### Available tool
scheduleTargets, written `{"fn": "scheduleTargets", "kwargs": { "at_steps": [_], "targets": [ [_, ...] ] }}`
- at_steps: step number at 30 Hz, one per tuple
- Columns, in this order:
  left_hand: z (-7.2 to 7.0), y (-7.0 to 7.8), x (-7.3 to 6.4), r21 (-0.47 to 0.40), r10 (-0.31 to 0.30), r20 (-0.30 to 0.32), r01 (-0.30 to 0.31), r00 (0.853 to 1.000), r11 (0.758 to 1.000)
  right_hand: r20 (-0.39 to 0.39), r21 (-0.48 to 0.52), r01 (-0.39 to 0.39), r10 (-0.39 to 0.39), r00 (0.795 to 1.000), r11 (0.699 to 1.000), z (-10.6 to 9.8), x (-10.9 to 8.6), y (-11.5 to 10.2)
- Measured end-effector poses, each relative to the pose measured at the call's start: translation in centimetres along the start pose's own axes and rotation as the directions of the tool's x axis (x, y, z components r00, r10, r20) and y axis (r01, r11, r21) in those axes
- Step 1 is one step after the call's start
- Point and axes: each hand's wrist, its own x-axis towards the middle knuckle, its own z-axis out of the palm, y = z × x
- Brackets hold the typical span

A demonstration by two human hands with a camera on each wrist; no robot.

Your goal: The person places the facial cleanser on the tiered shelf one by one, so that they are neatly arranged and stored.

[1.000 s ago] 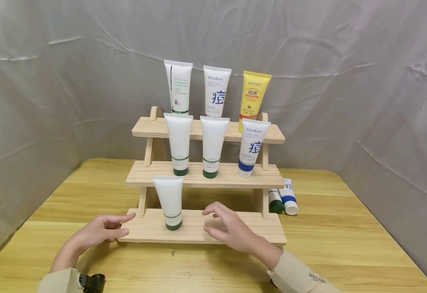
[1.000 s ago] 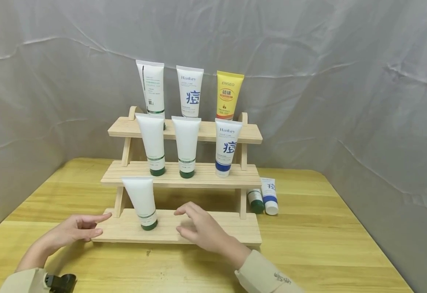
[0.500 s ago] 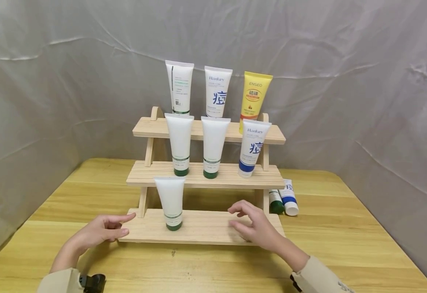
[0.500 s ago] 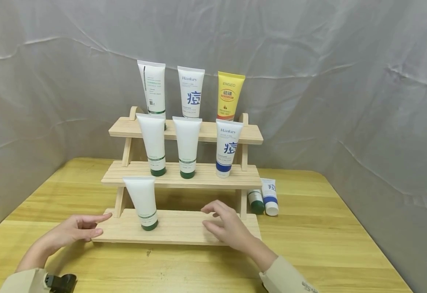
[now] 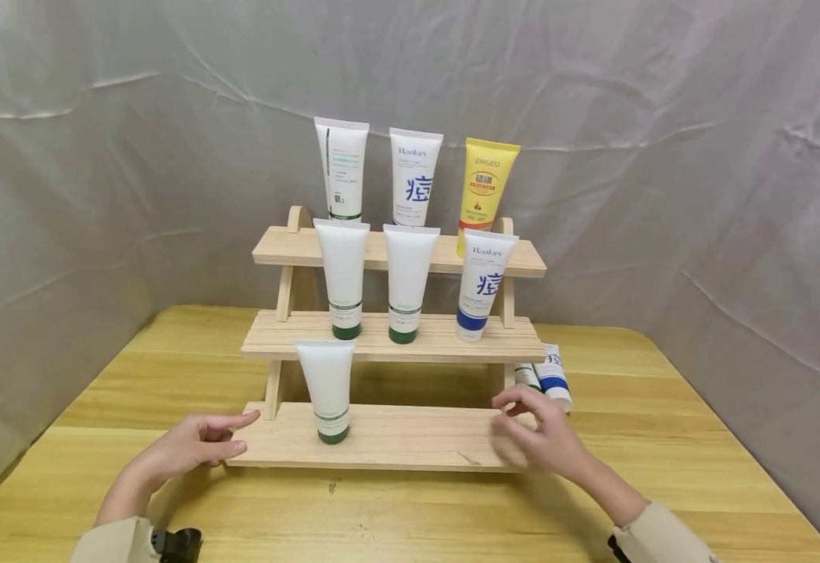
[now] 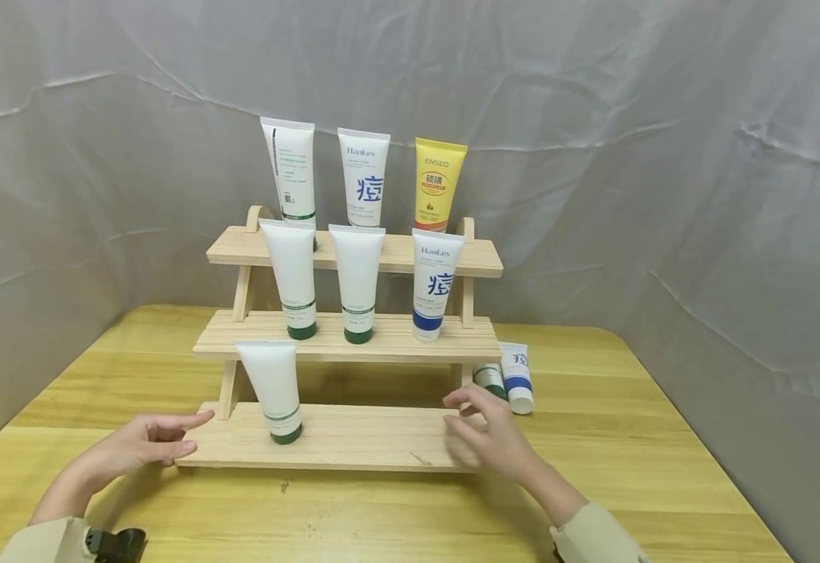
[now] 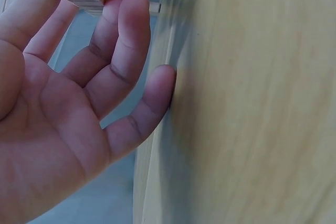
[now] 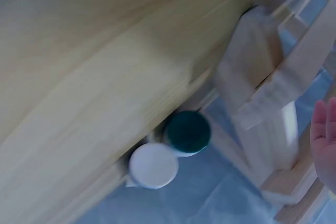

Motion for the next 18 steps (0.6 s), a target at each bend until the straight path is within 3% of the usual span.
{"fn": "scheduleTargets", "kwargs": {
  "at_steps": [5,8,12,18],
  "targets": [
    [0.0,-0.1,0.0,-0.013,0.005,0.008,-0.005,1.000,1.000,-0.007,-0.011,-0.047,0.047,0.999,0.999,-1.5,-1.1,1.0],
    [0.0,-0.1,0.0,-0.022,-0.021,0.000,0.021,1.000,1.000,-0.021,-0.030,-0.135,0.135,0.991,0.990,-2.3,-1.8,1.5],
    [0.0,0.0,0.0,-0.026,-0.028,-0.005,0.028,1.000,0.999,-0.048,-0.037,-0.289,0.287,0.957,0.957,-3.3,-2.4,2.1],
    [0.0,0.2,0.0,-0.015,-0.035,0.000,0.035,0.999,0.999,-0.067,-0.078,-0.399,0.395,0.916,0.914,-4.8,-3.1,3.9]
  ]
}}
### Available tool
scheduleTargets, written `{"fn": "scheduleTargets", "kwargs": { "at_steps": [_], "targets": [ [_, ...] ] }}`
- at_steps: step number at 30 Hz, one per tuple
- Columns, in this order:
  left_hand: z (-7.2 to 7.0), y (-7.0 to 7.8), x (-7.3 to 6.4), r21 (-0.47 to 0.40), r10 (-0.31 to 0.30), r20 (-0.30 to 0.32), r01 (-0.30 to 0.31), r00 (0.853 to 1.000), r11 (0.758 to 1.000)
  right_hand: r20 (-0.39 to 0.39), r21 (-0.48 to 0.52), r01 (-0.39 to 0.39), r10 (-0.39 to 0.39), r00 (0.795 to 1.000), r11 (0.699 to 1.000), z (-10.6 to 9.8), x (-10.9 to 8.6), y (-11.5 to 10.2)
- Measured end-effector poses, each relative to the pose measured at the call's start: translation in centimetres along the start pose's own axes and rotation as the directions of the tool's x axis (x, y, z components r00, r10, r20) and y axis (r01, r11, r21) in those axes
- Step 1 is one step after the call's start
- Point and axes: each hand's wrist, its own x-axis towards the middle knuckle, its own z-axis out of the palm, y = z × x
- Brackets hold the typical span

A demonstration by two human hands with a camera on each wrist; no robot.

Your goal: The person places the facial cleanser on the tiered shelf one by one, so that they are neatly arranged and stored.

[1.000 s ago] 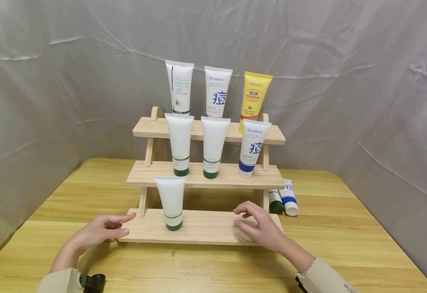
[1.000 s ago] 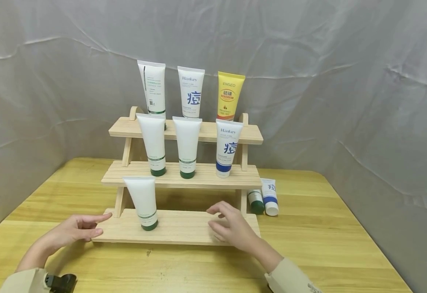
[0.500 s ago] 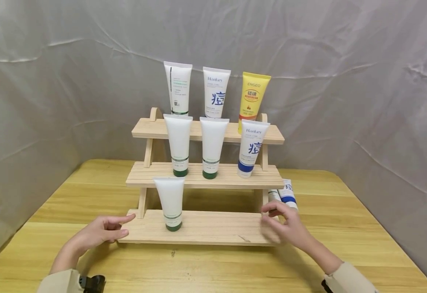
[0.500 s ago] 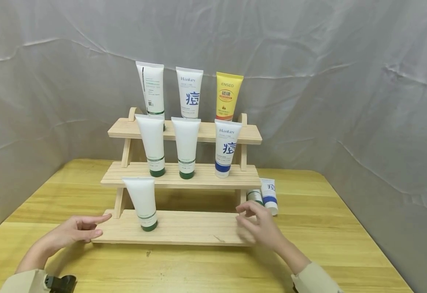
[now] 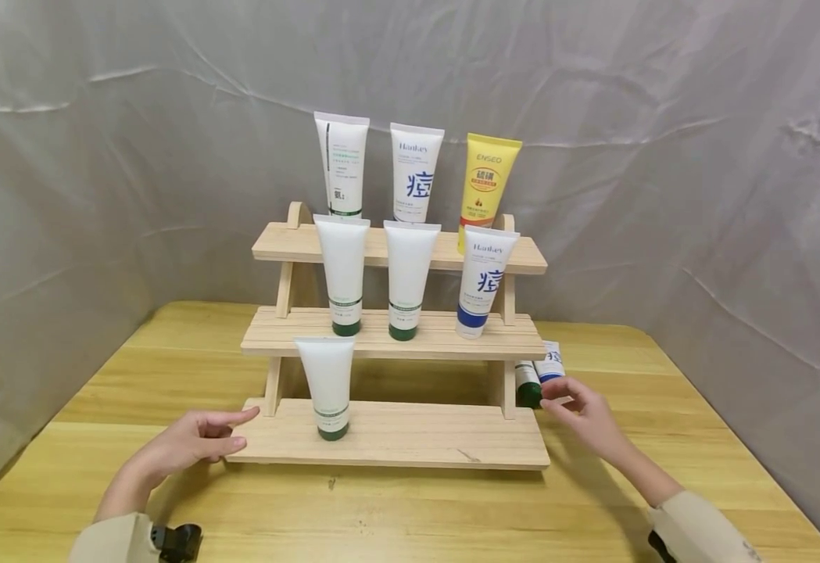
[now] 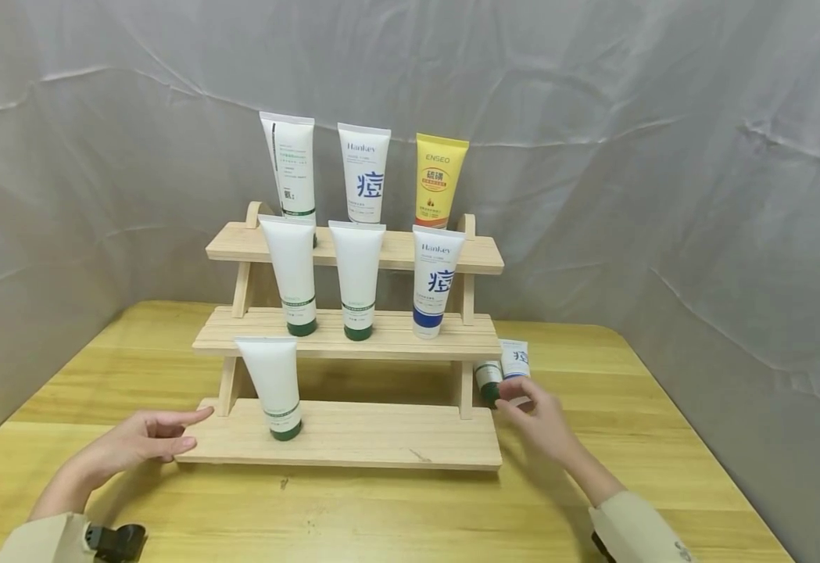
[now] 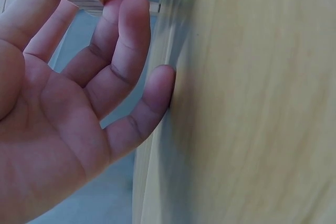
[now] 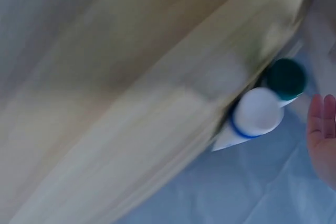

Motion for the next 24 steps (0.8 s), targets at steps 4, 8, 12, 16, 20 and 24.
{"fn": "scheduleTargets", "kwargs": {
  "at_steps": [4,8,12,16,20,24],
  "targets": [
    [0.1,0.0,0.1,0.004,-0.001,0.000,0.001,1.000,1.000,-0.015,-0.050,-0.069,0.068,0.998,0.996,-0.9,0.1,1.6],
    [0.1,0.0,0.0,0.006,0.009,-0.002,-0.009,1.000,1.000,-0.016,-0.102,-0.139,0.139,0.990,0.985,-1.6,0.4,2.8],
    [0.1,-0.1,-0.1,0.009,0.010,-0.003,-0.010,1.000,1.000,-0.005,-0.135,-0.173,0.173,0.985,0.976,-2.1,0.9,3.4],
    [0.2,-0.2,-0.2,0.007,0.001,-0.003,-0.001,1.000,1.000,0.014,-0.158,-0.204,0.209,0.978,0.966,-2.4,1.5,3.9],
    [0.1,-0.2,-0.1,0.011,0.007,0.000,-0.007,1.000,1.000,0.052,-0.163,-0.262,0.273,0.961,0.951,-2.7,2.2,4.3],
    [0.1,-0.1,0.0,0.013,0.018,0.003,-0.018,1.000,1.000,0.106,-0.158,-0.339,0.357,0.928,0.927,-2.9,2.8,4.8]
  ]
}}
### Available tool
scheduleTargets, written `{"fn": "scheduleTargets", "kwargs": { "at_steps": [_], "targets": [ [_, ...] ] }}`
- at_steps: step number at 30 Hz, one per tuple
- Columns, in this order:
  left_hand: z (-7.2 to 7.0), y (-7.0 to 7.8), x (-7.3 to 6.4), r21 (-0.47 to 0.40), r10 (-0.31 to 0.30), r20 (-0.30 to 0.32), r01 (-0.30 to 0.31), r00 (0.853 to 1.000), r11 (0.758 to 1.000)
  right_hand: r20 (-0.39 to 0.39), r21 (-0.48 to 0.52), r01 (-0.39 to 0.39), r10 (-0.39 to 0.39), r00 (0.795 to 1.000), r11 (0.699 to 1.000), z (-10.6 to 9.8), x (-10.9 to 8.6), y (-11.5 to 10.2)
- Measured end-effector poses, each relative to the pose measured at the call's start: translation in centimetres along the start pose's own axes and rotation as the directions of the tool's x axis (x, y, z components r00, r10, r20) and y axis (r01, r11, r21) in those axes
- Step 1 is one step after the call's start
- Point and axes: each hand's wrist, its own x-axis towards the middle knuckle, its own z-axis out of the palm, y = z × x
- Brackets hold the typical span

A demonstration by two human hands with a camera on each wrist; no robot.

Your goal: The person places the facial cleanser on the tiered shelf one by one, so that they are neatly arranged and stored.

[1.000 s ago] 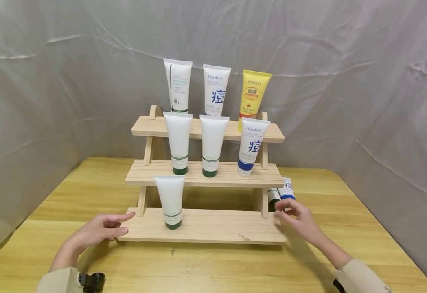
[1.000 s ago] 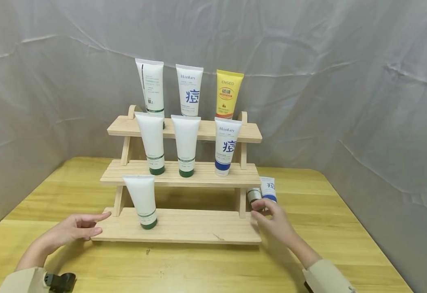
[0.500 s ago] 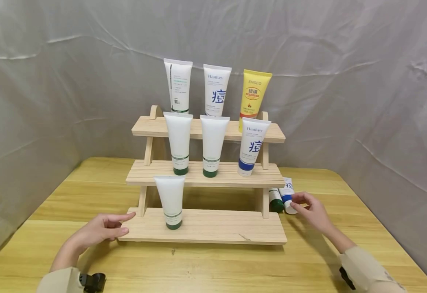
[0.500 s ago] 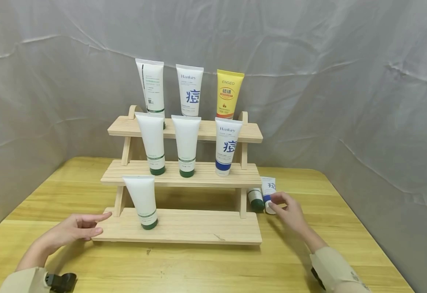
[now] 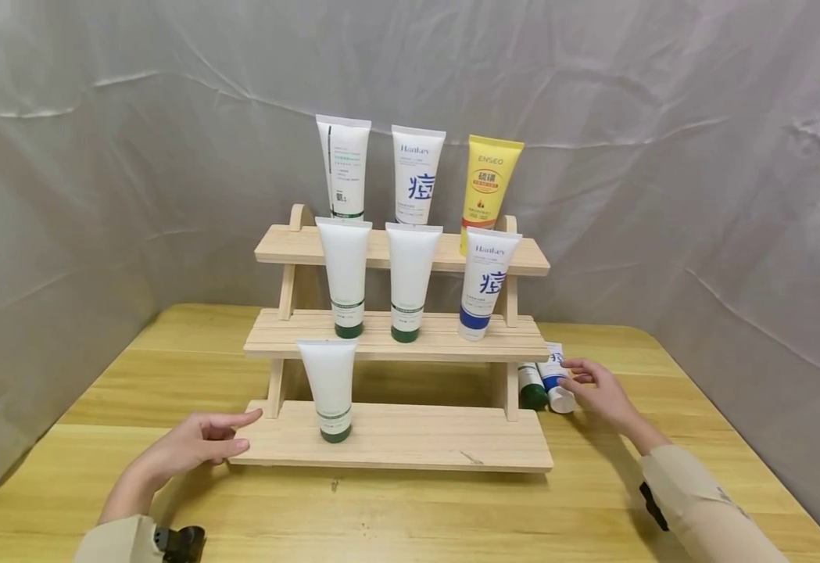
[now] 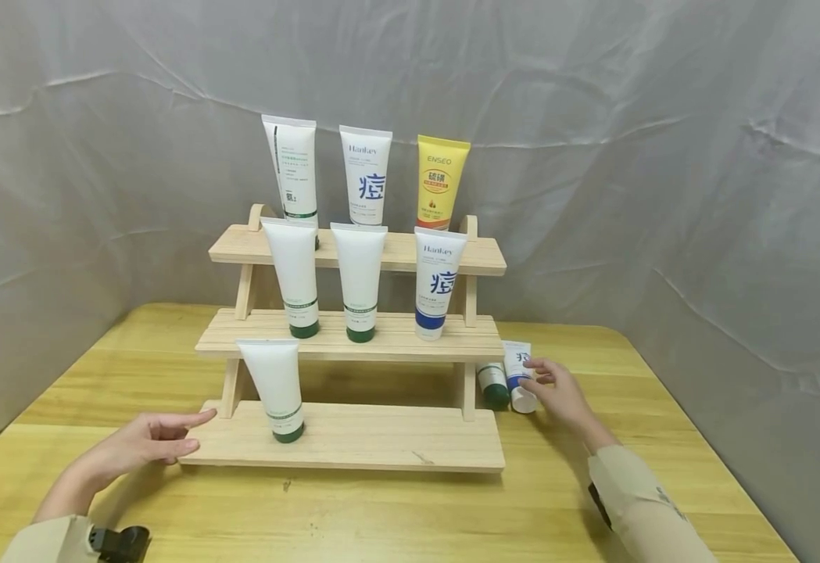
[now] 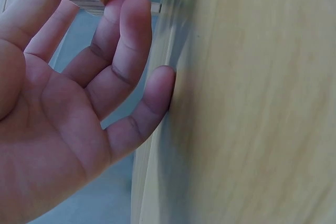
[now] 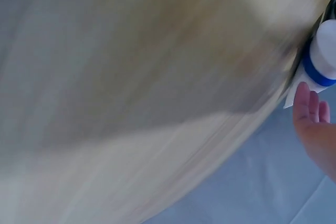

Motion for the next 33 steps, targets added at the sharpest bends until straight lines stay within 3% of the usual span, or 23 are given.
{"fn": "scheduleTargets", "kwargs": {
  "at_steps": [4,10,17,22,27,33],
  "targets": [
    [0.0,0.0,0.0,-0.003,-0.003,0.001,0.003,1.000,1.000,0.100,0.052,-0.076,0.071,0.992,0.996,-0.2,0.5,0.3],
    [0.0,0.0,0.0,-0.014,0.004,0.006,-0.004,1.000,1.000,0.227,0.115,-0.189,0.160,0.961,0.975,-0.3,1.3,0.4],
    [-0.1,0.1,-0.1,-0.030,-0.021,-0.001,0.021,1.000,0.999,0.231,0.073,-0.175,0.154,0.961,0.982,0.4,1.9,0.4],
    [-0.1,-0.1,-0.1,-0.042,-0.017,-0.005,0.017,1.000,0.999,0.233,0.075,-0.214,0.191,0.954,0.974,0.7,2.1,0.3],
    [-0.1,-0.3,0.0,-0.043,-0.008,0.001,0.008,1.000,0.999,0.240,0.101,-0.276,0.245,0.939,0.956,0.7,2.0,-0.2],
    [-0.2,-0.2,0.0,-0.039,-0.015,0.001,0.015,1.000,0.999,0.264,0.206,-0.283,0.225,0.938,0.937,0.3,2.0,0.3]
  ]
}}
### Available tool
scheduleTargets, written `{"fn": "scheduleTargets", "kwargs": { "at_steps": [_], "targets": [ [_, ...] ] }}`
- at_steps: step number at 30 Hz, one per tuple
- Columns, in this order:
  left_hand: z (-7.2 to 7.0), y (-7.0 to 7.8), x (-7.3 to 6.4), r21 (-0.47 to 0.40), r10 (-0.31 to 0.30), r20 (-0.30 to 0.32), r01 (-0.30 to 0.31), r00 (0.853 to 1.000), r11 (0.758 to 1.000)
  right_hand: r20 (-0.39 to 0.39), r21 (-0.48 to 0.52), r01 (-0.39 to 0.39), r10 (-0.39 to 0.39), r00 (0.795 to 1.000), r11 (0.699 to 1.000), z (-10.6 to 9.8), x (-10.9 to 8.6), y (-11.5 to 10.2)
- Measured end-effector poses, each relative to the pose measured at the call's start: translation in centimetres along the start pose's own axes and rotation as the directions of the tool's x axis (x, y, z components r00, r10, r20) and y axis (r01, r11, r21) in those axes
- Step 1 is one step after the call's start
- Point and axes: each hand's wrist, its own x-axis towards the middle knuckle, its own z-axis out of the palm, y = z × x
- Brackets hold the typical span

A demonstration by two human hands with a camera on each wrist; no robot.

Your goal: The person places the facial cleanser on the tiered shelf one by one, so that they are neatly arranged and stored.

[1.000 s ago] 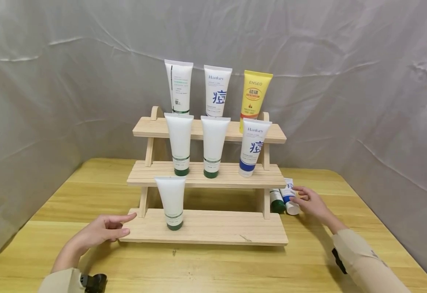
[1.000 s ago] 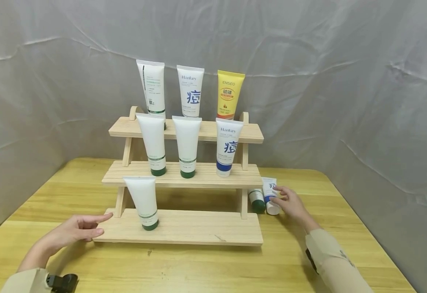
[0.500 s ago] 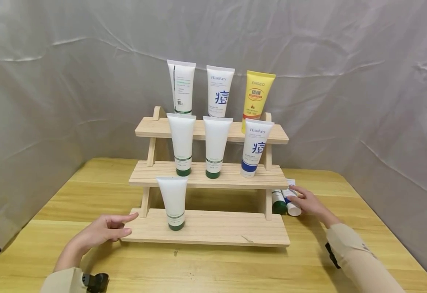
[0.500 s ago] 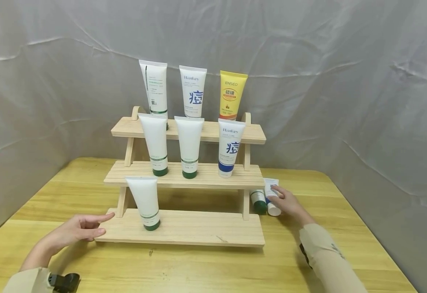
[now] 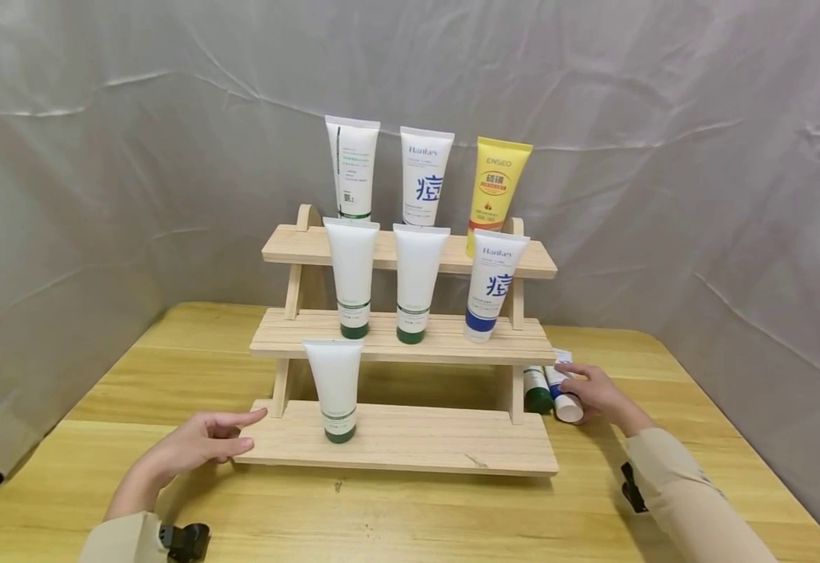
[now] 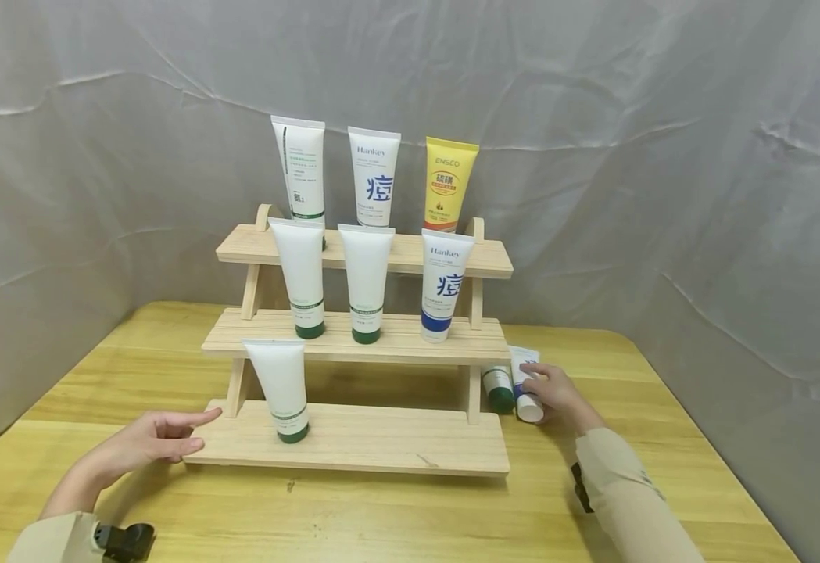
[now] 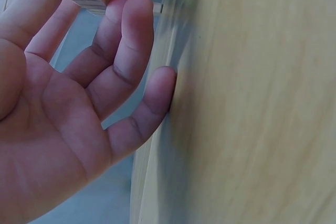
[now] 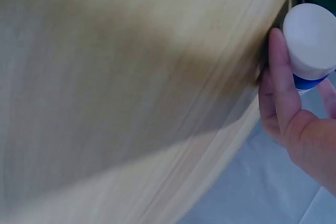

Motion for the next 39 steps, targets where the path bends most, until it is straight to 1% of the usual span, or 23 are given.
{"fn": "scheduleTargets", "kwargs": {
  "at_steps": [2,4,6,9,12,14,17,20,23,27,29,30,33,36,38,39],
  "targets": [
    [0.0,0.1,0.0,0.001,-0.004,-0.001,0.004,1.000,1.000,0.002,0.042,-0.008,0.008,1.000,0.999,-0.1,-0.1,0.0],
    [0.0,0.1,0.0,0.003,-0.010,-0.001,0.010,1.000,1.000,0.004,0.112,-0.018,0.017,1.000,0.994,-0.2,-0.4,-0.3],
    [0.1,0.2,0.0,0.009,-0.009,-0.002,0.009,1.000,1.000,-0.004,0.178,-0.049,0.051,0.999,0.983,-0.1,-0.8,-0.8],
    [0.1,0.3,0.0,0.016,-0.009,0.000,0.009,1.000,1.000,-0.022,0.266,-0.060,0.068,0.997,0.962,-0.2,-1.3,-1.3],
    [0.0,0.2,0.0,0.018,-0.003,0.004,0.003,1.000,1.000,-0.083,0.307,-0.059,0.088,0.993,0.950,-0.1,-1.6,-1.6],
    [0.0,0.1,0.0,0.017,0.000,0.009,0.000,1.000,1.000,-0.144,0.346,-0.037,0.092,0.985,0.938,0.0,-1.7,-1.8],
    [0.0,-0.1,0.0,0.016,0.005,0.013,-0.005,1.000,1.000,-0.232,0.391,0.015,0.083,0.969,0.920,0.3,-2.1,-2.4],
    [0.1,-0.1,0.0,0.013,0.005,0.012,-0.005,1.000,1.000,-0.289,0.400,0.059,0.065,0.955,0.915,0.5,-2.6,-3.0],
    [0.1,0.0,0.1,0.011,0.006,0.011,-0.006,1.000,1.000,-0.298,0.386,0.081,0.041,0.954,0.919,0.5,-3.0,-3.3],
    [0.0,0.2,0.1,0.014,0.007,0.010,-0.008,1.000,1.000,-0.302,0.382,0.116,0.005,0.953,0.917,0.3,-3.0,-2.4],
    [0.0,0.2,0.1,0.015,0.014,0.008,-0.014,1.000,1.000,-0.317,0.398,0.160,-0.028,0.948,0.903,0.2,-2.8,-1.7],
    [0.0,0.2,0.2,0.019,0.016,0.006,-0.017,1.000,1.000,-0.324,0.407,0.179,-0.042,0.945,0.896,0.4,-3.1,-2.0],
    [0.1,0.2,0.1,0.018,0.020,0.008,-0.020,1.000,1.000,-0.347,0.386,0.244,-0.105,0.932,0.890,1.1,-4.6,-3.5],
    [0.1,0.2,0.1,0.011,0.016,0.011,-0.017,1.000,1.000,-0.356,0.370,0.280,-0.143,0.923,0.886,1.9,-6.4,-5.5],
    [0.1,0.1,0.1,0.005,0.016,0.014,-0.016,1.000,1.000,-0.364,0.379,0.315,-0.173,0.915,0.870,2.2,-6.9,-5.8],
    [0.1,0.1,0.1,0.007,0.017,0.012,-0.018,1.000,1.000,-0.365,0.394,0.334,-0.187,0.912,0.856,2.3,-7.1,-5.9]
  ]
}}
